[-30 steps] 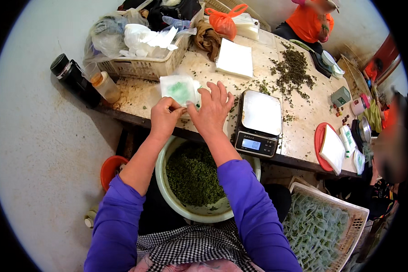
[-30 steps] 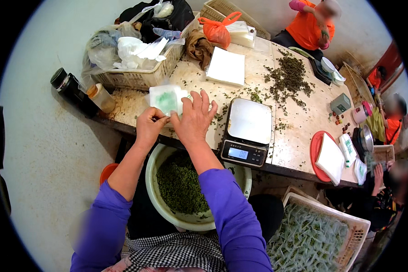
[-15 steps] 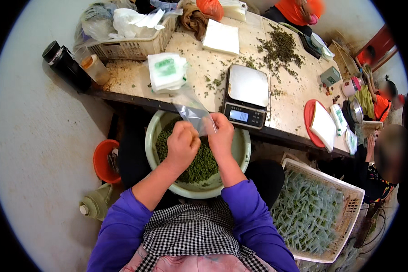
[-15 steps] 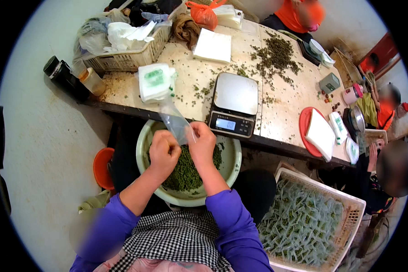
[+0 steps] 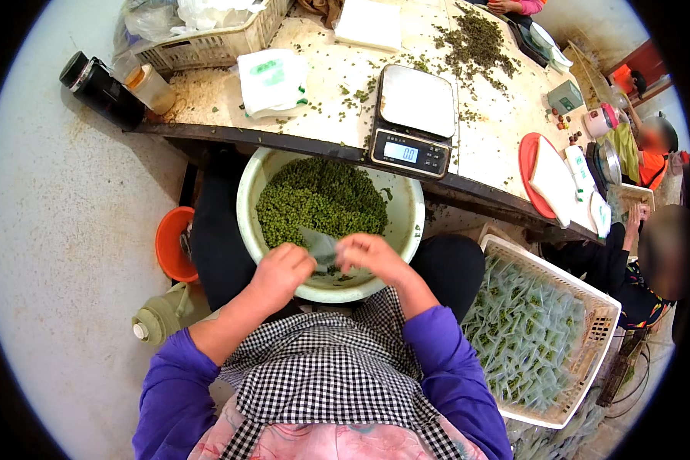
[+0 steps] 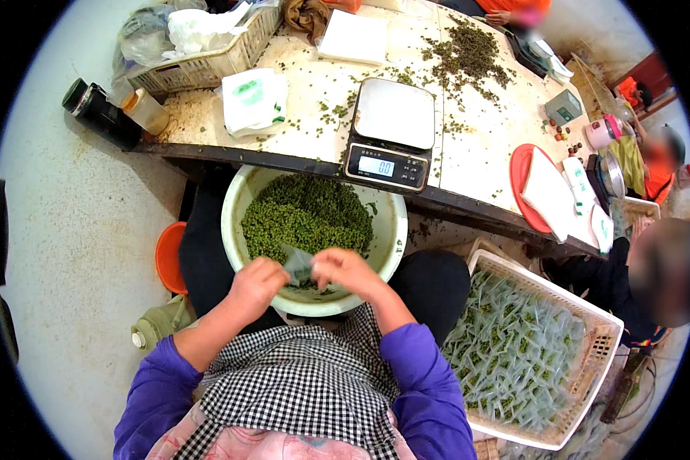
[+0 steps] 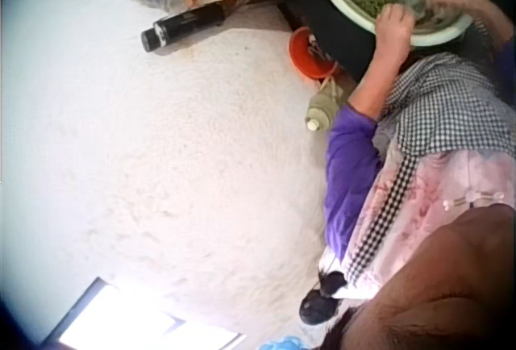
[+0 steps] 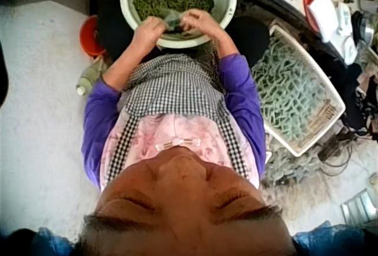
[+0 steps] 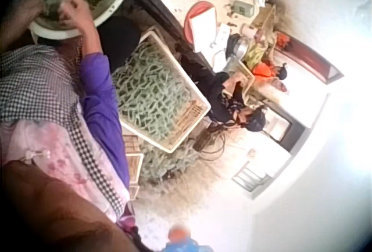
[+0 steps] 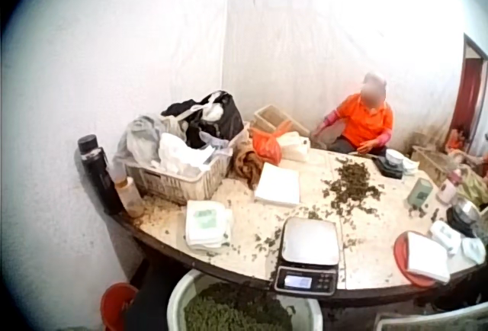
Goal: The person scoops green tea leaves from a large bowl into small transparent packets, weighs each packet on a digital scale, and places the filled packets into a white basket. The process is repeated continuously throughout the clip.
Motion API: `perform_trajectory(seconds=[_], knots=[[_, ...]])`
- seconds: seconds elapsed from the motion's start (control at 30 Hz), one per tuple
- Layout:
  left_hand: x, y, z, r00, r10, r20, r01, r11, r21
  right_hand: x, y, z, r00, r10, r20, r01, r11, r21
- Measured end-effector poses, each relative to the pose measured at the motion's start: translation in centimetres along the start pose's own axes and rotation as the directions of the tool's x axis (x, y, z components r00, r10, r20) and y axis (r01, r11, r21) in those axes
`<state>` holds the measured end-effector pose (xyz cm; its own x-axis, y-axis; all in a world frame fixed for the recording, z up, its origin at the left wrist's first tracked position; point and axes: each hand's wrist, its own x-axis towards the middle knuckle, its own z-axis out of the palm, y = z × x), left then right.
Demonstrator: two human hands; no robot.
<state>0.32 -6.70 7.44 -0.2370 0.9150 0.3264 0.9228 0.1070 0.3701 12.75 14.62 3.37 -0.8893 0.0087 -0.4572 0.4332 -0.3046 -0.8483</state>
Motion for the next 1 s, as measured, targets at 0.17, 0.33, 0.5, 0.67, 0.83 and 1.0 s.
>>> perform_trajectory(seconds=[0.17, 0.33, 0.5, 0.67, 0.83, 1.0], knots=[[1.2, -2.0, -0.8, 0.904, -0.369, -0.215, 0.356, 0.929, -0.097, 7.1, 3.2, -3.3, 0.835, -0.285, -0.470, -0.204, 0.632, -0.747], [2.0, -3.5, 0.9, 0.788, -0.491, -0.372, 0.441, 0.871, -0.218, 9.5, 1.7, 2.3, 0.883, -0.175, -0.436, -0.331, 0.425, -0.842], [1.7, -5.0, 2.6, 0.769, -0.481, -0.420, 0.400, 0.876, -0.271, 11.0, 3.7, 3.2, 0.869, -0.304, -0.391, -0.243, 0.426, -0.871], [1.6, -5.2, 2.9, 0.717, -0.577, -0.391, 0.421, 0.806, -0.416, 12.5, 4.3, 1.7, 0.843, -0.321, -0.432, -0.239, 0.496, -0.835], [1.6, -4.9, 2.7, 0.691, -0.641, -0.334, 0.442, 0.741, -0.506, 11.6, 5.0, -1.6, 0.769, -0.333, -0.545, 0.063, 0.888, -0.455], [1.3, -4.4, 3.5, 0.731, -0.596, -0.333, 0.387, 0.764, -0.517, 7.5, -0.8, 0.3, 0.831, -0.053, -0.554, 0.276, 0.903, 0.328]])
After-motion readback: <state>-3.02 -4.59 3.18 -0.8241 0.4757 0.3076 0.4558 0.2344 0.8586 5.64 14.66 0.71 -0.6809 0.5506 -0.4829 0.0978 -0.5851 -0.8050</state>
